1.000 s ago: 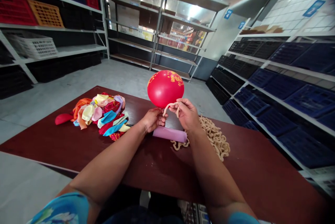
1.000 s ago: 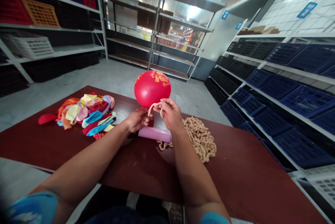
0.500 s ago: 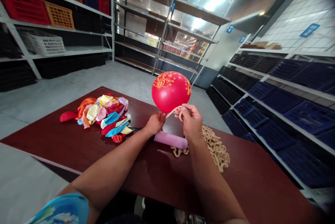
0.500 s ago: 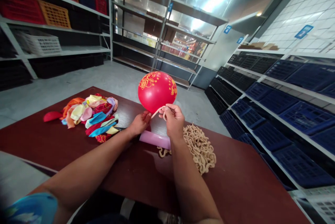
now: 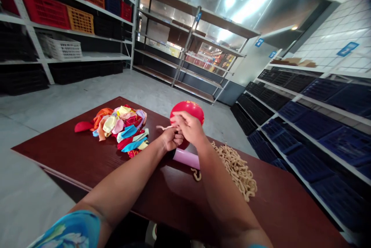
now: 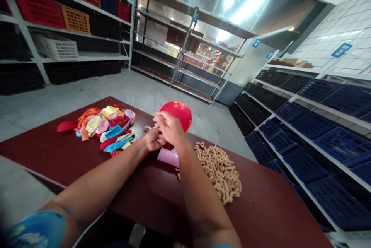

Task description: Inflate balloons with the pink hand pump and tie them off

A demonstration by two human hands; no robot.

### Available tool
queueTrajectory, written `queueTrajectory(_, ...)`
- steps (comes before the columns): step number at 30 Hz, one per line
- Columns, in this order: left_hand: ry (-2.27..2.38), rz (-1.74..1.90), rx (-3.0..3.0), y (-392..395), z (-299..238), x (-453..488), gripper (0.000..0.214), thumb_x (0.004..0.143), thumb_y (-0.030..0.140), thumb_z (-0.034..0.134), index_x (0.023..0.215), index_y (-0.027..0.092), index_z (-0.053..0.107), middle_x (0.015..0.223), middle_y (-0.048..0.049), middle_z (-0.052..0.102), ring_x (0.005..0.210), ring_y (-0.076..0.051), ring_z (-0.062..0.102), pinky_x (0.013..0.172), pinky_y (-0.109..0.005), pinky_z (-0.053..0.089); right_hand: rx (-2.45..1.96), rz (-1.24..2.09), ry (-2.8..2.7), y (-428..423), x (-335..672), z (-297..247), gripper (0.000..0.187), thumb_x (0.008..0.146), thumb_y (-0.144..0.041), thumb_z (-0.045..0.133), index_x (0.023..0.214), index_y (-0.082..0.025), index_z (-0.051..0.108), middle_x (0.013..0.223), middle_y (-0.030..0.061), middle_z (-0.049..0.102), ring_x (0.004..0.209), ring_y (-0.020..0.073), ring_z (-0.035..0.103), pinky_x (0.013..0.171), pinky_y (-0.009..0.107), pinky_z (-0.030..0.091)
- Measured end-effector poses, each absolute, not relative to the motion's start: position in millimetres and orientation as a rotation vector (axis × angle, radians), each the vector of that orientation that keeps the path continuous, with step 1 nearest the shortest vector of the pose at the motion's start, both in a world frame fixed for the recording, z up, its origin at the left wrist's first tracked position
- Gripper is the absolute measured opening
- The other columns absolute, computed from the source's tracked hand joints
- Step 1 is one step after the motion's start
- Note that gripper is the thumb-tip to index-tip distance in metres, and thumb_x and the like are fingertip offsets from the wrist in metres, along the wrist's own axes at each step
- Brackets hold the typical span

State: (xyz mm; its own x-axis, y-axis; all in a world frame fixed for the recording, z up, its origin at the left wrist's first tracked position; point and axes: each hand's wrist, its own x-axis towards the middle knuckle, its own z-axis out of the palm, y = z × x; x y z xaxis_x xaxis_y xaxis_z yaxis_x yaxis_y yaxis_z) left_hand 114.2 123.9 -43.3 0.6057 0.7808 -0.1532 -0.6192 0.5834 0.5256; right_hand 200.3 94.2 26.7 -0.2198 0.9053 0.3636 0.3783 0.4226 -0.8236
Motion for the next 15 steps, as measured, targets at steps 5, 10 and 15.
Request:
queueTrajectory(5, 0.283, 0.729, 0.202, 125.9, -33.6, 104.7, 0.021, 0.085, 0.012, 0.037, 0.065, 0.016, 0.034, 0.051, 0.0069, 0.028, 0.032, 0.0, 0.023, 0.032, -0.012, 0.012, -1.426, 0.707, -1.42, 87.6, 235.3, 1.5, 0.036, 0.082, -0.049, 0.047, 0.07, -0.018, 0.059, 0.05, -0.002, 0.056, 0.039, 0.0079, 0.049, 0.038, 0.019, 0.037)
queueTrajectory(10, 0.15, 0.686, 0.184, 115.6, -21.7, 100.3, 0.02, 0.087, 0.016, 0.039, 0.067, 0.015, 0.036, 0.053, 0.0058, 0.031, 0.033, -0.001, 0.026, 0.031, -0.012, 0.013, -1.308, 1.217, -1.168, 91.7, 234.5, -29.1, 0.021, 0.07, -0.038, 0.062, 0.079, -0.019, 0.062, 0.069, 0.0001, 0.065, 0.054, 0.0119, 0.058, 0.042, 0.021, 0.043)
queueTrajectory(15, 0.087, 0.559, 0.212, 105.3, -14.2, 98.3, 0.018, 0.087, 0.019, 0.04, 0.069, 0.014, 0.04, 0.054, 0.0058, 0.031, 0.032, 0.0, 0.023, 0.03, -0.011, 0.012, -0.97, 1.412, -0.93, 93.4, 223.2, -36.3, 0.021, 0.061, -0.028, 0.067, 0.08, -0.02, 0.063, 0.081, 0.0026, 0.068, 0.075, 0.0172, 0.063, 0.062, 0.03, 0.052)
